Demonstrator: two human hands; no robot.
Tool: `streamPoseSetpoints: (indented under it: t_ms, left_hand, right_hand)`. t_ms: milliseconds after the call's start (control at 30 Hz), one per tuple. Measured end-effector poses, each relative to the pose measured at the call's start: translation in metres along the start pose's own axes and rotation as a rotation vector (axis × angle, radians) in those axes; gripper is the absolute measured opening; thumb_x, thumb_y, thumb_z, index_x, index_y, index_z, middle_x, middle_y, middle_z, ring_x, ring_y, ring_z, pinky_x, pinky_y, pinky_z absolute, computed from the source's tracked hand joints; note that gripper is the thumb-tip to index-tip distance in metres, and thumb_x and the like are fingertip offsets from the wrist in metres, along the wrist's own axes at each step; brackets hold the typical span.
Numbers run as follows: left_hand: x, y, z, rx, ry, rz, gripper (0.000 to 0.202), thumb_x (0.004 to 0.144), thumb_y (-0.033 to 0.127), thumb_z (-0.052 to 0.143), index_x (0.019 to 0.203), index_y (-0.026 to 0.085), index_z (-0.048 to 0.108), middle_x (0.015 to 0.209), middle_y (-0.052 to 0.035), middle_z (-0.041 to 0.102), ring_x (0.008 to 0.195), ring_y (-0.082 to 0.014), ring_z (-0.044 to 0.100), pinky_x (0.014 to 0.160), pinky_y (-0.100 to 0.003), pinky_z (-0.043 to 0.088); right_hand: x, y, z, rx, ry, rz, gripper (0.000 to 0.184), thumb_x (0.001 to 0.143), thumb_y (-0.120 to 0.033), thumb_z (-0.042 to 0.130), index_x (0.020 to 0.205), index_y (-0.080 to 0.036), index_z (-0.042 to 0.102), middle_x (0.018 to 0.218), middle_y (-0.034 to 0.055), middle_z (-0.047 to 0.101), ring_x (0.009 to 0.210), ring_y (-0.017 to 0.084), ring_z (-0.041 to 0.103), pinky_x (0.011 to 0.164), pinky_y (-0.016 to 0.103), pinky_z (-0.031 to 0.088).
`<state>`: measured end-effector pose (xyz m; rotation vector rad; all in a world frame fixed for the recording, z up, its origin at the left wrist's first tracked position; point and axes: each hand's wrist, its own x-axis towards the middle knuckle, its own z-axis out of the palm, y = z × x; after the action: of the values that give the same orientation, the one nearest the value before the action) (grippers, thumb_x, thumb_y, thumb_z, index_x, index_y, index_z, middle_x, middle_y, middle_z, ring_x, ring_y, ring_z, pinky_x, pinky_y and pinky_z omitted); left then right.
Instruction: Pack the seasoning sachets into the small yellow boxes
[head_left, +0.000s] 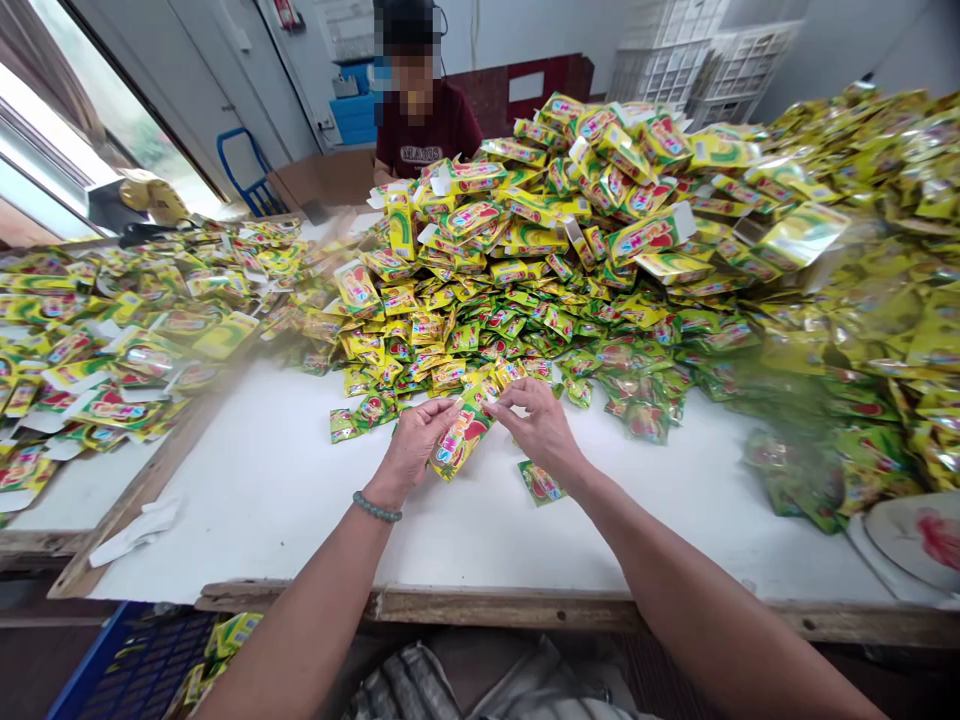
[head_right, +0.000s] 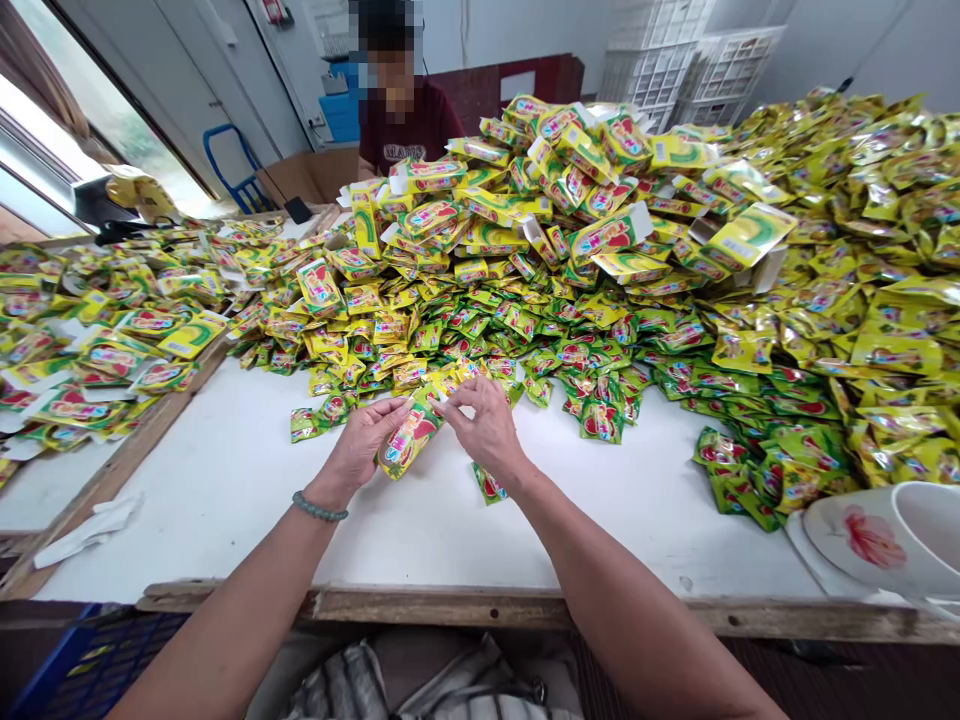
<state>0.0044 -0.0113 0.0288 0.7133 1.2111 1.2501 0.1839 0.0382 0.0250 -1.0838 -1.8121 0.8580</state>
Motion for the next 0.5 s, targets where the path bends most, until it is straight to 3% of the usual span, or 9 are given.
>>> streamPoseSetpoints:
  t_ms: [167, 333, 400, 500]
  left_hand:
    - [-0.001, 0.001, 0.000, 0.040, -0.023, 0.009, 0.045, 0.058, 0.042, 0.090, 0.090, 0.014, 0.074, 0.079, -0.0042, 0.076, 0.069, -0.0175, 0.069, 0.068, -0.029, 0.054]
    - [-0.002, -0.001, 0.000, 0.063, -0.039, -0.006, 0.043, 0.055, 0.041, 0.090, 0.083, 0.013, 0.072, 0.072, -0.0020, 0.073, 0.062, -0.0144, 0.065, 0.062, -0.026, 0.051]
    - [-0.002, -0.001, 0.002, 0.042, -0.045, -0.015, 0.044, 0.056, 0.042, 0.089, 0.085, 0.013, 0.070, 0.071, -0.0010, 0.072, 0.060, -0.0132, 0.064, 0.060, -0.024, 0.051]
    - [-0.001, 0.001, 0.005, -0.014, 0.020, 0.037, 0.051, 0.061, 0.042, 0.087, 0.098, 0.017, 0.062, 0.070, 0.0016, 0.070, 0.058, -0.0121, 0.062, 0.058, -0.023, 0.050]
  right_hand:
    - [0.001, 0.003, 0.000, -0.042, -0.004, -0.020, 0.021, 0.087, -0.044, 0.068, 0.078, -0.027, 0.077, 0.100, 0.0060, 0.065, 0.107, 0.026, 0.052, 0.104, 0.047, 0.033]
    - [-0.005, -0.003, 0.007, 0.011, -0.225, 0.027, 0.032, 0.088, -0.053, 0.065, 0.074, -0.028, 0.079, 0.108, 0.0077, 0.063, 0.120, 0.029, 0.044, 0.106, 0.048, 0.034]
    - [-0.005, -0.005, 0.006, 0.077, -0.273, 0.054, 0.035, 0.087, -0.056, 0.064, 0.078, -0.027, 0.079, 0.109, 0.0079, 0.063, 0.121, 0.029, 0.046, 0.106, 0.047, 0.035]
    - [-0.003, -0.005, 0.002, 0.255, -0.195, 0.119, 0.036, 0.084, -0.056, 0.066, 0.097, -0.024, 0.076, 0.105, 0.0069, 0.065, 0.105, 0.024, 0.057, 0.093, 0.041, 0.046]
